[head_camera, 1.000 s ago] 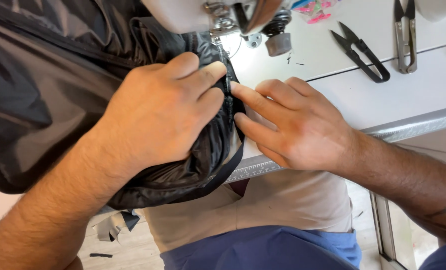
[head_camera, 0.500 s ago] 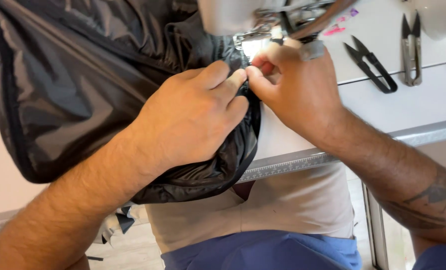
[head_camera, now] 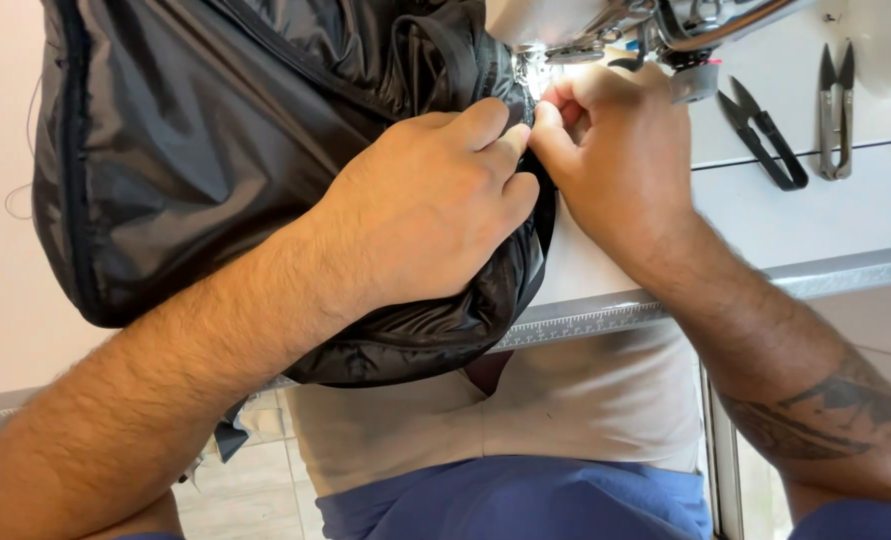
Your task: Sewing a black fabric item using an industrial sewing machine
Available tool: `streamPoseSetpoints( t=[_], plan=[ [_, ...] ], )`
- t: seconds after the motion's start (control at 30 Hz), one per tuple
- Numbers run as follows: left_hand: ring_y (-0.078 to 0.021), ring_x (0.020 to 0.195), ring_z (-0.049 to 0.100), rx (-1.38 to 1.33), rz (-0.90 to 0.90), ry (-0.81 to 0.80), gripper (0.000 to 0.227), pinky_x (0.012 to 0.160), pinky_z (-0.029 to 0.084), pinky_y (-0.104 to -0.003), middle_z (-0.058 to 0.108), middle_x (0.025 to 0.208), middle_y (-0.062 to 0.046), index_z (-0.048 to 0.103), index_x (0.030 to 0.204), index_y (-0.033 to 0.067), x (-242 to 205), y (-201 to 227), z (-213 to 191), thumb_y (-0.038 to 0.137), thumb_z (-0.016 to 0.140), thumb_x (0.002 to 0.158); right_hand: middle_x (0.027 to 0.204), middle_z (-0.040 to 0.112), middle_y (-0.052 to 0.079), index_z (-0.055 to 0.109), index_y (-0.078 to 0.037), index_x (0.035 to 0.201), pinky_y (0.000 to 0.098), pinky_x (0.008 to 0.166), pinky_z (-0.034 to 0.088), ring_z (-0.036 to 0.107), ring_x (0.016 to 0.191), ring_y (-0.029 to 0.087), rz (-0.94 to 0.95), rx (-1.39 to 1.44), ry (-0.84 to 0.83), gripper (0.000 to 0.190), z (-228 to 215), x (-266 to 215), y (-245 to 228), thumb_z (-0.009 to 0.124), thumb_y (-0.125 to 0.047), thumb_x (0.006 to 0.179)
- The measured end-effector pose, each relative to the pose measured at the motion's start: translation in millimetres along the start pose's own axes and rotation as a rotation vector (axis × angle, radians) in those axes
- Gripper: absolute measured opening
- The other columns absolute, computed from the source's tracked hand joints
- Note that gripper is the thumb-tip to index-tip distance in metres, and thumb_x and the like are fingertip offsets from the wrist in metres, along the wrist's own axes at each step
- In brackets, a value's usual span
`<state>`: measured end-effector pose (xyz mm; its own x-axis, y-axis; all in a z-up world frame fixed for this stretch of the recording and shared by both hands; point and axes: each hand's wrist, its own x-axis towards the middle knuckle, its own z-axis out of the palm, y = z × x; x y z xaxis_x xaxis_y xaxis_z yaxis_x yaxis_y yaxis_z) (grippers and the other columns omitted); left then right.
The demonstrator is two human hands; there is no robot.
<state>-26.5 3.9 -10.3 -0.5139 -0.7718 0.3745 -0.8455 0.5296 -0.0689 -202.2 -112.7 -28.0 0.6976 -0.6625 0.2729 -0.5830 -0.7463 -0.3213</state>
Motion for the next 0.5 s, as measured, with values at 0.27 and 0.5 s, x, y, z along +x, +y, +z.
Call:
streamPoseSetpoints(
  t=[0.27,0.5],
  plan=[
    [-0.0253,0.093,0.054,0.004,-0.011,0.008,0.007,0.059,0.048,-0.033,0.060,0.074,0.000,0.056,0.076,0.0174,-1,0,0,0.013,0.059,0.079,0.079,0.061,0.011,0.076,-0.011,0.098,0.0503,0.051,0.043,0.057,0.074,0.038,-0.190,-0.212,-0.005,0.011,-6,-5,9,0.070,-0.018,0.104],
    [-0.0242,0.091,0.054,0.003,-0.001,-0.008,0.008,0.057,0.048,-0.033,0.060,0.073,0.000,0.056,0.075,0.0177,1,0,0,0.014,0.060,0.082,0.073,0.049,0.002,0.059,-0.013,0.077,0.0394,0.045,0.033,0.049,0.064,0.024,-0.254,-0.371,0.114,0.041,10,-11,21,0.077,-0.028,0.111]
  ],
)
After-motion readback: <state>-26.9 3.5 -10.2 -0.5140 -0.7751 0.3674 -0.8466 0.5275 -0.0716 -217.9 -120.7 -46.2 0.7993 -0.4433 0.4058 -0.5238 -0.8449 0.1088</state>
